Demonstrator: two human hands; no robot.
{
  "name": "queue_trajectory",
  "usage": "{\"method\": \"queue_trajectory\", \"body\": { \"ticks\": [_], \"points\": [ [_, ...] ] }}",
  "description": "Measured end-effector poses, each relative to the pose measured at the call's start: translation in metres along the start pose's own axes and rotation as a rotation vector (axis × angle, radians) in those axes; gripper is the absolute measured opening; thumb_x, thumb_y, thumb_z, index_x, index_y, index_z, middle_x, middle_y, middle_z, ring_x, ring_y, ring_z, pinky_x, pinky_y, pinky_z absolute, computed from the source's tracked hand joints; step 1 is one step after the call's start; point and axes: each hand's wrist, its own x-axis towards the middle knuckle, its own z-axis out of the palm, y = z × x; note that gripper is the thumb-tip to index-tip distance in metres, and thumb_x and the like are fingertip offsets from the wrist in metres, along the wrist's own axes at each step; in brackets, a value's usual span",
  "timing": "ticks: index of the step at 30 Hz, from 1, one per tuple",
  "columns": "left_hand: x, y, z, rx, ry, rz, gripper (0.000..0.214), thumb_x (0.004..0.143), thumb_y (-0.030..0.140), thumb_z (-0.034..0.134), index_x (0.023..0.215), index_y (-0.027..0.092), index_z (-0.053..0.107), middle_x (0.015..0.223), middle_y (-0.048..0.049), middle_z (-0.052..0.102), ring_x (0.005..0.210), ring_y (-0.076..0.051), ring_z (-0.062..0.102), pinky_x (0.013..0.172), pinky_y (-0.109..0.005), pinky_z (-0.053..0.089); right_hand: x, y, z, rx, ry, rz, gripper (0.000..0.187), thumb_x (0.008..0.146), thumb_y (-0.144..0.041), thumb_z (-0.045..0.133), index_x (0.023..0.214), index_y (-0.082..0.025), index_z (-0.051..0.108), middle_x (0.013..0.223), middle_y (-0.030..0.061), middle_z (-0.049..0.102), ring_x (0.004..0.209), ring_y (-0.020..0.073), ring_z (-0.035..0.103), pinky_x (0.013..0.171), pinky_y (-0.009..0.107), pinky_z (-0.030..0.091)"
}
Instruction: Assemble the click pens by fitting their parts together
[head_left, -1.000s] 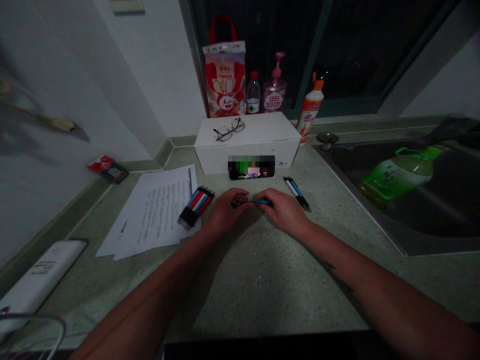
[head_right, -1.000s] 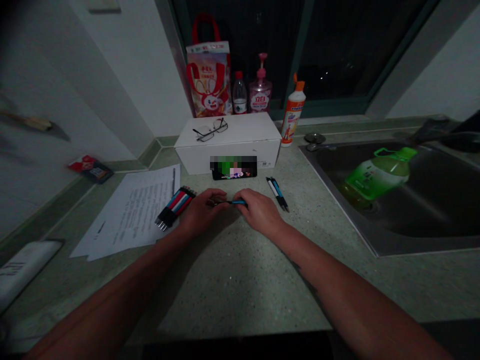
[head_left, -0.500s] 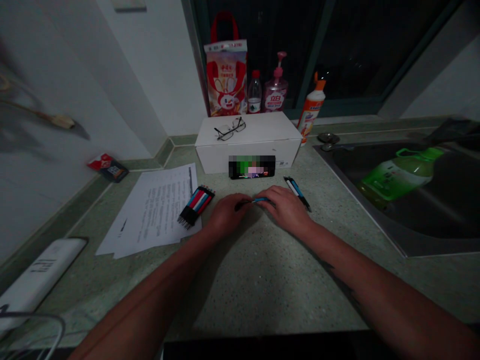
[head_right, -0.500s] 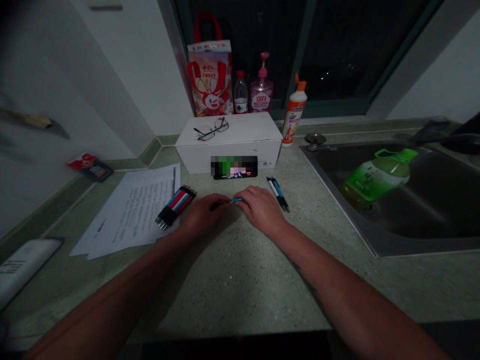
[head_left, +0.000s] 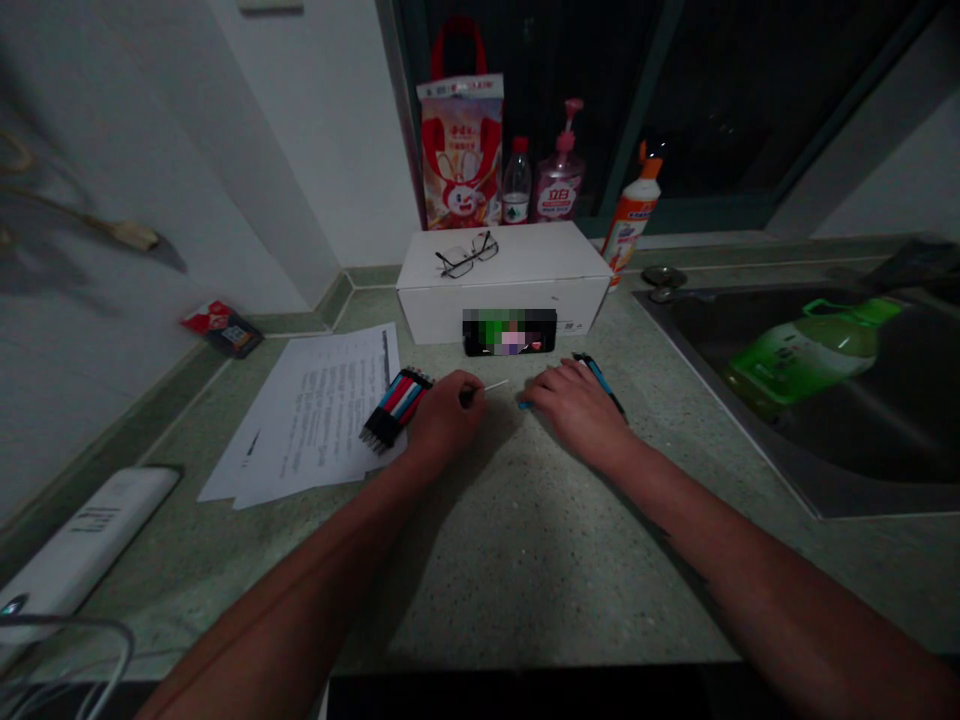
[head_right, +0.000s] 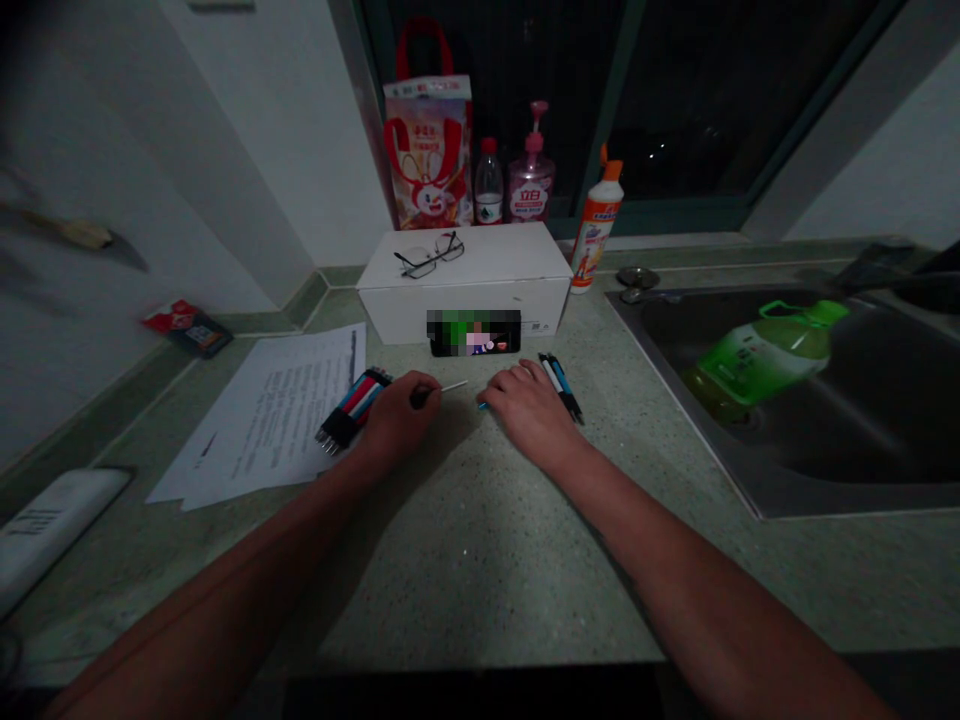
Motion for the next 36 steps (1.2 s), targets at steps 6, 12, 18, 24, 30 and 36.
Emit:
{"method": "queue_trajectory", "body": {
  "ticks": [6, 12, 18, 24, 30, 36],
  "points": [
    [0.000, -0.003, 0.001, 0.011, -0.001, 0.020, 0.008, 0.088, 0.023, 0.057, 0.089, 0.022, 0.066, 0.093, -0.0048, 0.074, 0.087, -0.021, 0.068, 0.082, -0.034, 0.051, -0.005, 0.007, -0.002, 0.097, -0.038, 0.067, 0.030, 0.092, -0.008, 0.058, 0.107, -0.025, 0.077, 0.102, 0.0070, 0.074, 0.101, 0.0267, 0.062, 0.106, 0.049, 0.039],
    [-0.001, -0.003, 0.001, 0.001, -0.014, 0.012, 0.008, 0.089, 0.024, 0.058, 0.088, 0.022, 0.066, 0.091, -0.0056, 0.075, 0.085, -0.021, 0.069, 0.080, -0.035, 0.051, -0.007, 0.010, 0.001, 0.218, -0.033, 0.170, 0.031, 0.092, -0.008, 0.054, 0.108, -0.024, 0.076, 0.105, 0.0081, 0.075, 0.100, 0.0279, 0.064, 0.096, 0.047, 0.046],
    [-0.002, -0.001, 0.001, 0.006, -0.024, 0.009, 0.009, 0.088, 0.024, 0.057, 0.088, 0.023, 0.067, 0.092, -0.0056, 0.075, 0.087, -0.022, 0.068, 0.080, -0.035, 0.051, 0.000, 0.004, 0.008, 0.291, 0.013, 0.200, 0.026, 0.094, -0.012, 0.057, 0.107, -0.024, 0.076, 0.104, 0.0080, 0.076, 0.101, 0.0276, 0.067, 0.095, 0.047, 0.048],
    [-0.002, 0.000, 0.000, -0.007, -0.033, 0.007, 0.011, 0.088, 0.024, 0.057, 0.089, 0.022, 0.067, 0.092, -0.0070, 0.075, 0.086, -0.023, 0.068, 0.081, -0.037, 0.051, 0.004, 0.002, 0.014, 0.303, 0.003, 0.173, 0.023, 0.094, -0.013, 0.058, 0.105, -0.022, 0.076, 0.105, 0.0085, 0.076, 0.102, 0.0275, 0.068, 0.095, 0.047, 0.049],
    [-0.005, 0.003, 0.003, -0.062, -0.083, 0.071, 0.011, 0.087, 0.024, 0.057, 0.091, 0.023, 0.067, 0.094, -0.0049, 0.076, 0.086, -0.021, 0.069, 0.082, -0.035, 0.053, 0.001, -0.003, 0.004, 0.345, 0.085, 0.173, 0.025, 0.099, -0.023, 0.055, 0.118, -0.021, 0.071, 0.114, 0.0100, 0.073, 0.110, 0.0280, 0.064, 0.099, 0.046, 0.048],
    [-0.009, 0.004, 0.005, -0.152, -0.203, 0.177, 0.013, 0.090, 0.027, 0.059, 0.096, 0.023, 0.069, 0.101, -0.0053, 0.076, 0.092, -0.020, 0.070, 0.086, -0.035, 0.054, 0.001, -0.009, -0.003, 0.335, 0.027, 0.092, 0.022, 0.102, -0.030, 0.054, 0.106, -0.024, 0.074, 0.097, 0.0070, 0.075, 0.096, 0.0255, 0.065, 0.089, 0.042, 0.048]
  ]
}}
